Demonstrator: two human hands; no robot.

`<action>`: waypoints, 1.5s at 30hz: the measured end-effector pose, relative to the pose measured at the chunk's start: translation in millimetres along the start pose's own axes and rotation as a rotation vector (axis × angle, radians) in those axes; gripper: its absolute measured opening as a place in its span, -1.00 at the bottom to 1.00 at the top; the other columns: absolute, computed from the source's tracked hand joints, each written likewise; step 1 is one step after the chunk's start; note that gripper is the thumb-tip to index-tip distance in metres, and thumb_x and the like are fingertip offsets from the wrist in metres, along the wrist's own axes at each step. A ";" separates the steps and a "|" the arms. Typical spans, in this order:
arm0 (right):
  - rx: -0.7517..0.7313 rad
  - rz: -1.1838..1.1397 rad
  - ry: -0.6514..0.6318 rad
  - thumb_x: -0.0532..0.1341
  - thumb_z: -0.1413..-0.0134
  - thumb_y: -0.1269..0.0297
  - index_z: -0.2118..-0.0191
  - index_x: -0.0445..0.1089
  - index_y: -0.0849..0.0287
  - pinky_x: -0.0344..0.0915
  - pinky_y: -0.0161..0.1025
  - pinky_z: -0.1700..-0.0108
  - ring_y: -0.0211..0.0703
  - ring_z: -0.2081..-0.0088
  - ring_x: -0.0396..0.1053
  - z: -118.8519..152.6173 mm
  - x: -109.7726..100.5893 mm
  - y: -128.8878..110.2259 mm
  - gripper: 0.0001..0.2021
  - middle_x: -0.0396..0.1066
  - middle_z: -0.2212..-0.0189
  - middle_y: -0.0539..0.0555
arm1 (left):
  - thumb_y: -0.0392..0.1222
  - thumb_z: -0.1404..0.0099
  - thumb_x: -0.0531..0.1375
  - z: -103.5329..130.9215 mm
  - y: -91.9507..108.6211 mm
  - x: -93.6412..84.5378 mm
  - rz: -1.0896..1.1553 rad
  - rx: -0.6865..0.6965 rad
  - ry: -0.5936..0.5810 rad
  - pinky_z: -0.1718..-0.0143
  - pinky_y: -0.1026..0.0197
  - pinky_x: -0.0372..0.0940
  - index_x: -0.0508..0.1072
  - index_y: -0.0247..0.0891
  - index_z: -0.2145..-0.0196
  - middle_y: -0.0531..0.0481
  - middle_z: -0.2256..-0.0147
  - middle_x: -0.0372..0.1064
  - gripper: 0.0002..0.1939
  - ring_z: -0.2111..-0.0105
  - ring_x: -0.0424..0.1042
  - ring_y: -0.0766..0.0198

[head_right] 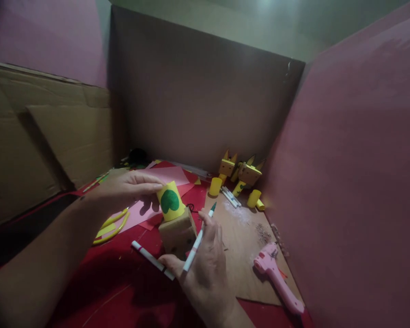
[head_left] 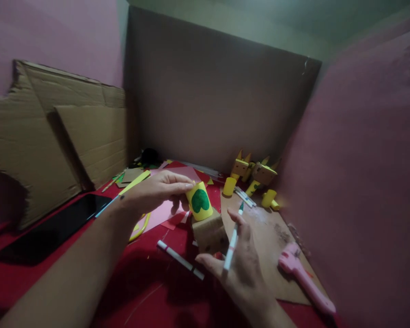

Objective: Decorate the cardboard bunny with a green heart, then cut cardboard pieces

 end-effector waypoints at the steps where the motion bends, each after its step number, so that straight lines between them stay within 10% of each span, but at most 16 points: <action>1: -0.016 0.030 0.005 0.44 0.19 0.15 -0.22 0.06 0.02 0.44 0.16 0.04 0.23 -0.03 0.37 3.1 2.2 -0.9 -0.16 0.31 -0.03 0.21 | -0.11 -0.32 0.23 1.0 -0.3 -0.3 -0.001 0.004 0.007 0.60 0.41 0.32 0.62 -0.30 0.38 -0.03 0.54 0.50 -0.76 0.58 0.42 0.37; 14: -0.281 0.125 0.041 0.23 0.05 0.40 -0.16 0.06 0.07 0.44 0.02 0.18 0.05 0.18 0.42 -3.0 -4.7 -21.7 -0.38 0.39 0.14 0.17 | -0.08 -0.33 0.22 23.1 1.7 -0.1 -0.026 0.050 0.064 0.52 0.37 0.37 0.62 -0.27 0.33 -0.04 0.47 0.54 -0.76 0.52 0.45 0.35; 21: -0.676 0.354 0.050 0.19 0.11 0.51 -0.12 0.12 0.21 0.18 0.24 -0.18 0.16 -0.05 0.28 -22.7 -25.2 -37.7 -0.41 0.35 -0.02 0.28 | 0.00 -0.31 0.21 33.8 -10.4 -11.0 0.014 -0.004 0.101 0.62 0.35 0.33 0.57 -0.30 0.36 -0.09 0.55 0.53 -0.70 0.60 0.45 0.31; 32: -0.956 0.888 -0.430 0.05 -0.15 0.55 -0.07 0.29 0.17 0.01 0.16 -0.23 0.09 -0.05 0.29 -95.5 -69.6 -62.0 -0.61 0.43 0.01 0.20 | -0.09 -0.21 0.30 36.1 -10.3 -17.1 -0.040 -0.106 0.286 0.64 0.38 0.25 0.60 -0.26 0.39 -0.09 0.36 0.55 -0.82 0.54 0.44 0.36; 45: -1.092 1.034 -0.767 0.18 -0.01 0.59 0.16 0.42 0.13 0.11 -0.02 -0.10 0.00 0.16 0.31 -97.9 -36.8 -18.5 -0.71 0.49 0.33 0.09 | -0.05 -0.16 0.32 33.5 -37.6 -27.3 -0.018 -0.178 0.305 0.58 0.38 0.26 0.61 -0.22 0.44 -0.09 0.37 0.53 -0.81 0.50 0.39 0.36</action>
Point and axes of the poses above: each hand's wrist, its own z-axis away from the middle knuckle, its own x-axis out of the palm, y = z × x, the point moved 5 cm from there along -z, towards the middle knuckle
